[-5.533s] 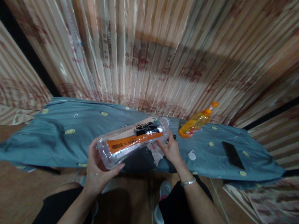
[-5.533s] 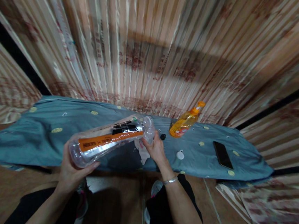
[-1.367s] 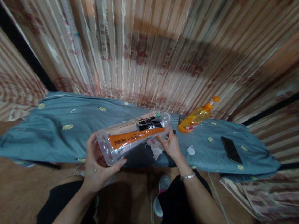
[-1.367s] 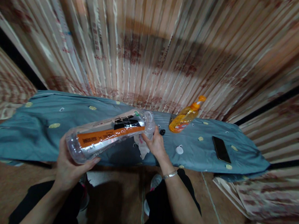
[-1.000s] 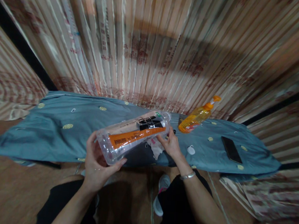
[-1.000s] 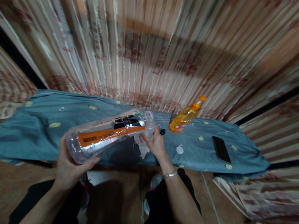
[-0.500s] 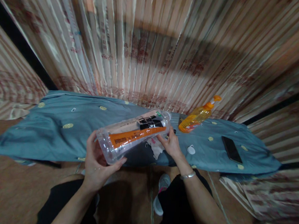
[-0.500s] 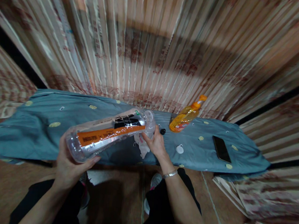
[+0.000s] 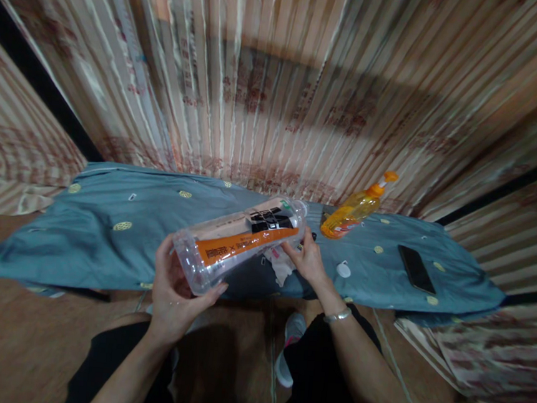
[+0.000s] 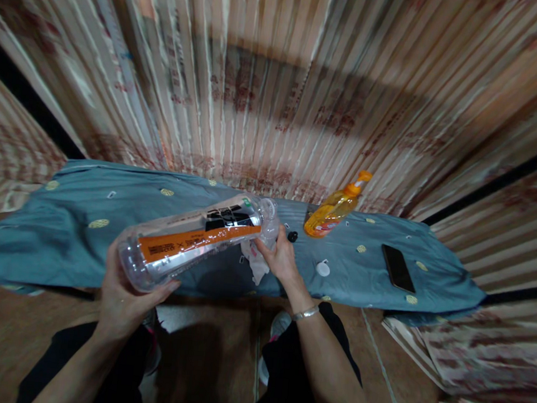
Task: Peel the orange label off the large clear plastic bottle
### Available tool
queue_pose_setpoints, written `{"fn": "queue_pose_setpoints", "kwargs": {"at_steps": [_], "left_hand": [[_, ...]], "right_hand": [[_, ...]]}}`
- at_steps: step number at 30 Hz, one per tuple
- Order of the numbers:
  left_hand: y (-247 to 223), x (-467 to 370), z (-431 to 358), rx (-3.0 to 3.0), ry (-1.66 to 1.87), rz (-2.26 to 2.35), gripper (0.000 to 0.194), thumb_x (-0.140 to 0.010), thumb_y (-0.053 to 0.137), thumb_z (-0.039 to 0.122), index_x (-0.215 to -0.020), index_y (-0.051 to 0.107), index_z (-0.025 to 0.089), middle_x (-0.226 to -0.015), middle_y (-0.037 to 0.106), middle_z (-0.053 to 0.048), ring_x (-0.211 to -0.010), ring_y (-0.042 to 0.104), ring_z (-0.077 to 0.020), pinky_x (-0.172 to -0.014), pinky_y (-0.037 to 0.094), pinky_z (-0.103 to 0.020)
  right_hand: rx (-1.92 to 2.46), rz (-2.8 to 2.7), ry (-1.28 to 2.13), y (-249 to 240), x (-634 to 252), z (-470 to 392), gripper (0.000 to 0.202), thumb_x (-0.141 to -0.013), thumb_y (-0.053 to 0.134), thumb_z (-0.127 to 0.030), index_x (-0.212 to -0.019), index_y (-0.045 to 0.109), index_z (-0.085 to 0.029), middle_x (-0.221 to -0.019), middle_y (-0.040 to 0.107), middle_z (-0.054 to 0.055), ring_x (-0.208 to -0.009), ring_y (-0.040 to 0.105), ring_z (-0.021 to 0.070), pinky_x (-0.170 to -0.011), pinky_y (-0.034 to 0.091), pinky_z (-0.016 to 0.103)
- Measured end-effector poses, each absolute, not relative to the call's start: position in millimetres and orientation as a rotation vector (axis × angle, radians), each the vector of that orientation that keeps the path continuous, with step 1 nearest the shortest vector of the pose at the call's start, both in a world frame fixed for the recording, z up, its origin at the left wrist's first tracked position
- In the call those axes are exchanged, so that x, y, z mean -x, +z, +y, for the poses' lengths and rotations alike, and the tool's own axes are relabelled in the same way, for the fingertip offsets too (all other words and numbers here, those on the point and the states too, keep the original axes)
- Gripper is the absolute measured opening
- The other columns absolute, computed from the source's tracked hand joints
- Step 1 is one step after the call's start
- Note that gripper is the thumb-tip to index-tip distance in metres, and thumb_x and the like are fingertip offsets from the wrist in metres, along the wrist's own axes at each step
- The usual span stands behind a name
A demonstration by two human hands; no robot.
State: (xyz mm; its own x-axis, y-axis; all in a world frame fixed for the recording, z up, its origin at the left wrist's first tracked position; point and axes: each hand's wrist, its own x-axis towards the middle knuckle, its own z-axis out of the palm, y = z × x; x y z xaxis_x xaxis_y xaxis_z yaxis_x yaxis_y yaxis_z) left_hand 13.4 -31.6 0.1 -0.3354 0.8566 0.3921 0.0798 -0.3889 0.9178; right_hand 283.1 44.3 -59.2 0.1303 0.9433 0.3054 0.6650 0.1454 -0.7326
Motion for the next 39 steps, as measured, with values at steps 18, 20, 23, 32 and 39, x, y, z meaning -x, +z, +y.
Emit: {"fn": "queue_pose_setpoints", "kwargs": {"at_steps": [18, 20, 23, 32, 39], "left_hand": [[-3.1, -14.3, -31.3, -1.324, 1.789, 1.280, 0.093, -0.047, 0.096, 0.041, -0.128, 0.055, 0.021, -0.117, 0.067, -0.011, -0.100, 0.071, -0.0299, -0.078, 0.063, -0.039], [-2.8, -14.5, -31.2, -1.322, 1.783, 1.273, 0.094, -0.046, 0.096, 0.041, -0.128, 0.054, 0.021, -0.116, 0.067, -0.010, -0.097, 0.072, -0.0294, -0.075, 0.064, -0.038], [-2.0, -14.4, -31.4, -1.331, 1.783, 1.255, 0.094, -0.047, 0.096, 0.039, -0.128, 0.053, 0.021, -0.115, 0.068, -0.010, -0.092, 0.073, -0.0278, -0.072, 0.064, -0.037], [-4.8, -12.7, -31.5, -1.316, 1.773, 1.260, 0.094, -0.046, 0.096, 0.037, -0.129, 0.053, 0.021, -0.119, 0.066, -0.011, -0.100, 0.072, -0.0303, -0.079, 0.063, -0.040], [-2.0, -13.0, -32.6, -1.326, 1.776, 1.275, 0.093, -0.047, 0.096, 0.036, -0.128, 0.054, 0.021, -0.117, 0.066, -0.011, -0.102, 0.071, -0.0315, -0.078, 0.064, -0.040]], "right_hand": [[1.569, -1.604, 0.437, -59.5, -282.9, 44.0, 0.051, -0.082, 0.066, -0.051, -0.120, 0.053, -0.020, -0.096, 0.076, 0.008, -0.083, 0.073, 0.0271, -0.072, 0.057, 0.036], [1.570, -1.606, 0.433, -59.6, -283.2, 44.1, 0.051, -0.082, 0.066, -0.052, -0.120, 0.053, -0.020, -0.096, 0.076, 0.008, -0.083, 0.073, 0.0274, -0.072, 0.057, 0.037], [1.583, -1.615, 0.431, -60.0, -283.9, 44.4, 0.052, -0.082, 0.066, -0.051, -0.121, 0.053, -0.020, -0.097, 0.076, 0.008, -0.084, 0.073, 0.0278, -0.073, 0.057, 0.037], [1.578, -1.613, 0.437, -61.3, -284.5, 45.2, 0.055, -0.081, 0.066, -0.051, -0.125, 0.052, -0.020, -0.101, 0.076, 0.010, -0.087, 0.073, 0.0285, -0.077, 0.058, 0.039], [1.565, -1.616, 0.429, -59.6, -283.8, 44.3, 0.054, -0.082, 0.066, -0.051, -0.123, 0.053, -0.019, -0.101, 0.076, 0.011, -0.087, 0.074, 0.0291, -0.076, 0.058, 0.039]]}}
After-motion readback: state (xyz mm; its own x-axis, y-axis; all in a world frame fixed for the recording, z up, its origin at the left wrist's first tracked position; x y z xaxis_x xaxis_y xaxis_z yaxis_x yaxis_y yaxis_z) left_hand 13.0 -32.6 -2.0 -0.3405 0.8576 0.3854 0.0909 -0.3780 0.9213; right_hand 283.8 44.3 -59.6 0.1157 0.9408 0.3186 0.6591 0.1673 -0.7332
